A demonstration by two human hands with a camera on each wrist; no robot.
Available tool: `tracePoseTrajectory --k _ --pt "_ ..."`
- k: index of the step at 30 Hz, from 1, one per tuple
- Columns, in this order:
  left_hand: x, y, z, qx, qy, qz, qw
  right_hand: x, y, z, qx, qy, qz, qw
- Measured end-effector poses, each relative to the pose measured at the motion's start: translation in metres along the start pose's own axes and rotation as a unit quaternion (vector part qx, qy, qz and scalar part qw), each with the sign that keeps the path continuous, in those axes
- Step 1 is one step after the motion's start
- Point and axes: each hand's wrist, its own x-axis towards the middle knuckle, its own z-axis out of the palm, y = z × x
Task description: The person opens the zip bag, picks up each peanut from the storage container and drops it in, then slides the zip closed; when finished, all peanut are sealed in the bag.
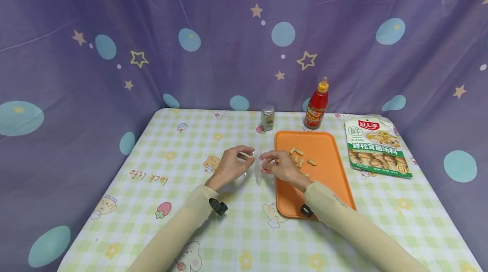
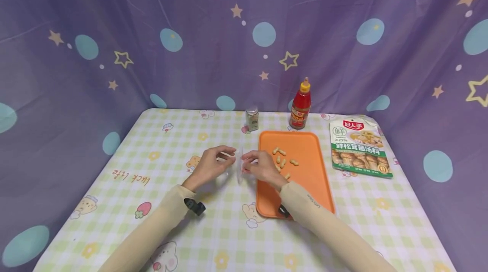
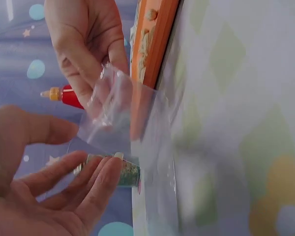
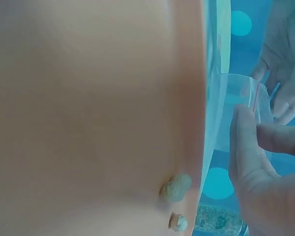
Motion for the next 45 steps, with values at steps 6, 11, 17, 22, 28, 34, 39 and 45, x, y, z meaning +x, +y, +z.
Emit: tracePoseTrajectory --k 6,11,17,22,28,34,39,45 --pt "0.000 -0.003 -0.007 0.023 -0.075 0.049 0.9957 -0.003 -0.005 -0.006 0.014 -0.019 0.003 0.9997" --pt "0.001 -0.004 -0.007 0.074 -0.110 0.072 0.9886 -0.005 -0.011 -0.007 0.038 -0.033 0.010 0.9987" --pt "0.002 -0.005 -0.004 0.091 -0.112 0.070 0.9870 -0.007 -0.015 -0.008 0.041 -0.055 0.011 0.9976" --pt "0.003 -0.006 -0.003 0.093 -0.097 0.084 0.9874 -0.006 -0.015 -0.010 0.036 -0.047 0.021 0.9980" --pt "0.005 -0.006 -0.001 0.116 -0.077 0.101 0.9850 -0.004 -0.012 -0.010 0.018 -0.021 0.022 0.9994" --pt "0.004 -0.006 -0.001 0.141 -0.051 0.103 0.9832 -0.005 -0.011 -0.009 0.008 -0.010 0.014 0.9998" --pt "0.004 -0.007 0.000 0.172 -0.031 0.117 0.9776 -0.005 -0.011 -0.008 -0.027 0.008 -0.004 0.9996" --pt "0.004 -0.004 0.001 0.223 -0.017 0.128 0.9663 -0.006 -0.013 -0.007 -0.045 0.036 -0.034 0.9978"
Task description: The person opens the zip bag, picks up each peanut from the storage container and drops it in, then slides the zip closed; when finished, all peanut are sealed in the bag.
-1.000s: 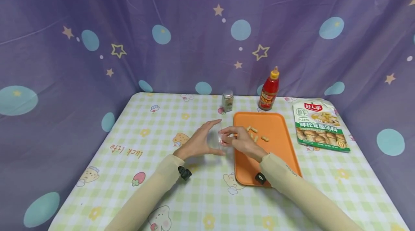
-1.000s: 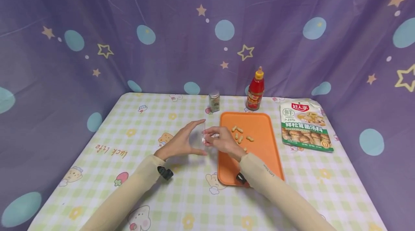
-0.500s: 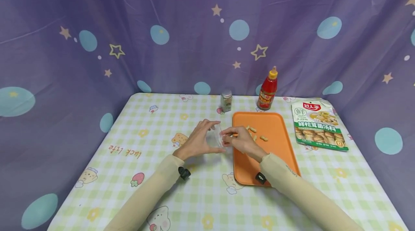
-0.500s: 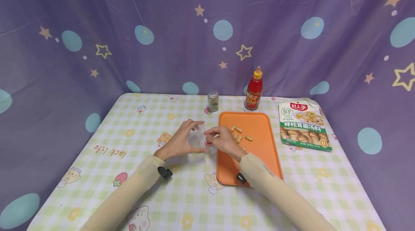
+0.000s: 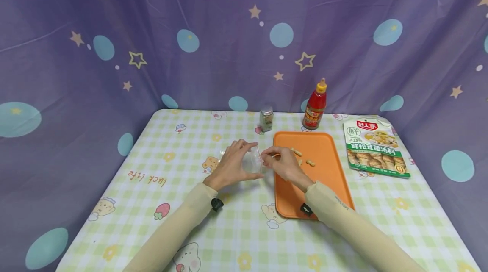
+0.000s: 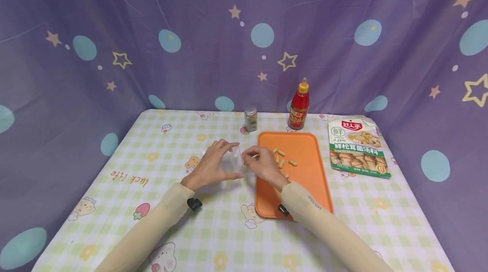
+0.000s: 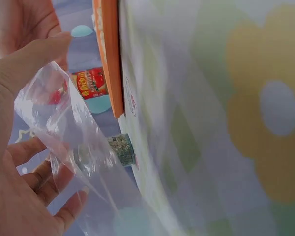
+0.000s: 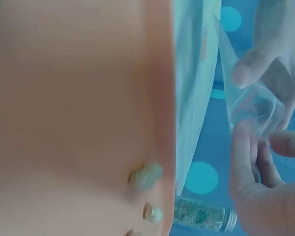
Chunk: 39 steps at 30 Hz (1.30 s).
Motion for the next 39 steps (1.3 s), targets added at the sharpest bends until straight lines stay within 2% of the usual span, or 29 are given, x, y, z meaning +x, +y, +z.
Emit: tracePoseTrajectory --k 5,11,18,25,32,39 --pt "0.002 0.003 0.002 0.007 -0.010 0.007 0.9999 0.000 -0.003 0.003 0.053 -0.031 -0.005 0.9981" --pt "0.002 0.004 0.007 0.010 -0.018 0.009 0.9997 0.000 -0.004 0.006 0.066 -0.040 0.005 0.9970" --pt "0.000 0.003 0.008 0.002 0.006 0.006 1.0000 0.000 -0.007 0.005 0.083 -0.041 -0.014 0.9956" --pt "0.001 0.001 0.007 -0.008 0.013 0.008 0.9998 0.000 -0.009 0.003 0.107 -0.047 -0.022 0.9929" --pt "0.001 -0.001 0.007 -0.007 0.009 0.005 0.9999 -0.001 -0.005 -0.005 0.089 -0.046 -0.014 0.9948" --pt "0.002 -0.003 0.007 -0.010 0.003 -0.002 0.9999 -0.002 0.005 -0.025 0.058 -0.014 0.004 0.9982"
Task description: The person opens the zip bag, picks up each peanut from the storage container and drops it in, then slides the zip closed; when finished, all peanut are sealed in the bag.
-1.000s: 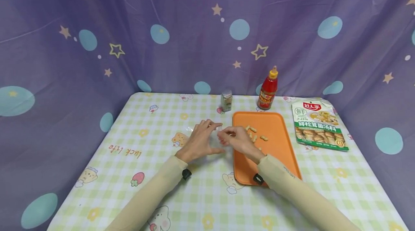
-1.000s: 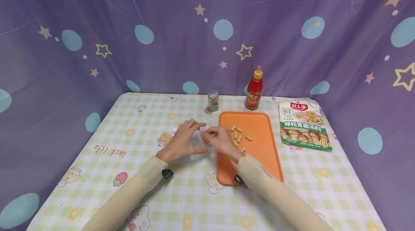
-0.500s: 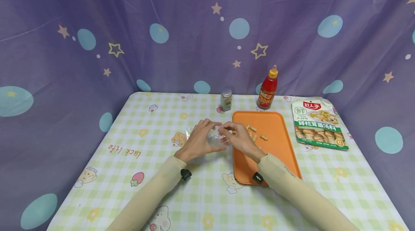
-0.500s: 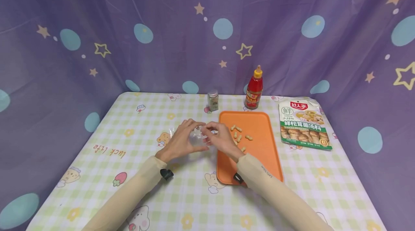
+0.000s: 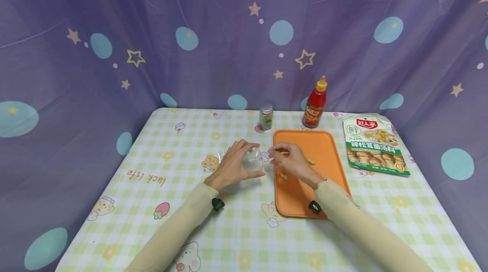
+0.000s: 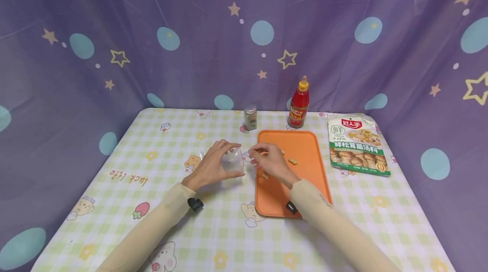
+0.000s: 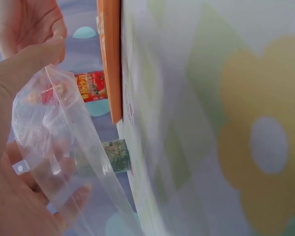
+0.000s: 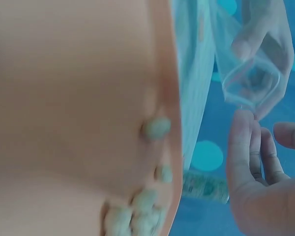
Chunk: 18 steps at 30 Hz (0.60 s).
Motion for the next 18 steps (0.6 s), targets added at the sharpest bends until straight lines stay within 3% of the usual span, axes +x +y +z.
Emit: tracePoseTrajectory --k 18 --pt "0.000 0.000 0.001 0.004 -0.009 0.001 1.0000 -0.012 0.025 -0.071 -0.118 0.027 0.029 0.9922"
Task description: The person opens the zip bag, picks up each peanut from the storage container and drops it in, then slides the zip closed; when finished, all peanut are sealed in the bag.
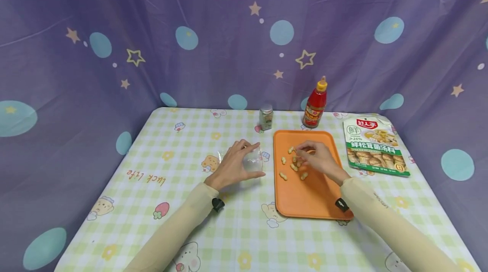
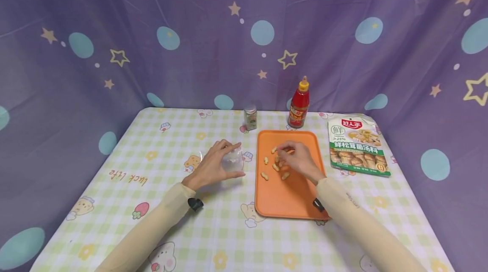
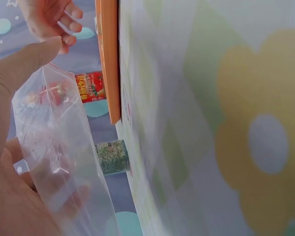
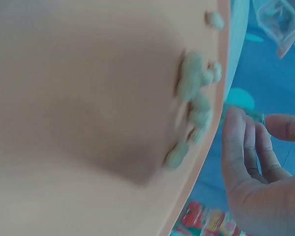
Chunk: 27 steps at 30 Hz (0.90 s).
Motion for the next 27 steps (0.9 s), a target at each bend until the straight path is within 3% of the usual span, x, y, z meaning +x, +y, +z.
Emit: tracePoseTrajectory --k 8,15,27 --pt "0.001 -0.001 0.000 0.006 0.003 0.008 0.9999 -0.004 0.017 -0.022 -0.069 0.011 -0.009 0.9975" --pt "0.000 0.001 -0.001 -0.002 0.004 0.013 0.9999 -0.002 0.029 -0.029 -0.116 0.012 -0.024 0.9928" --pt "0.000 0.003 -0.002 -0.008 -0.007 0.010 0.9999 0.004 0.039 -0.024 -0.119 -0.017 -0.014 0.9926"
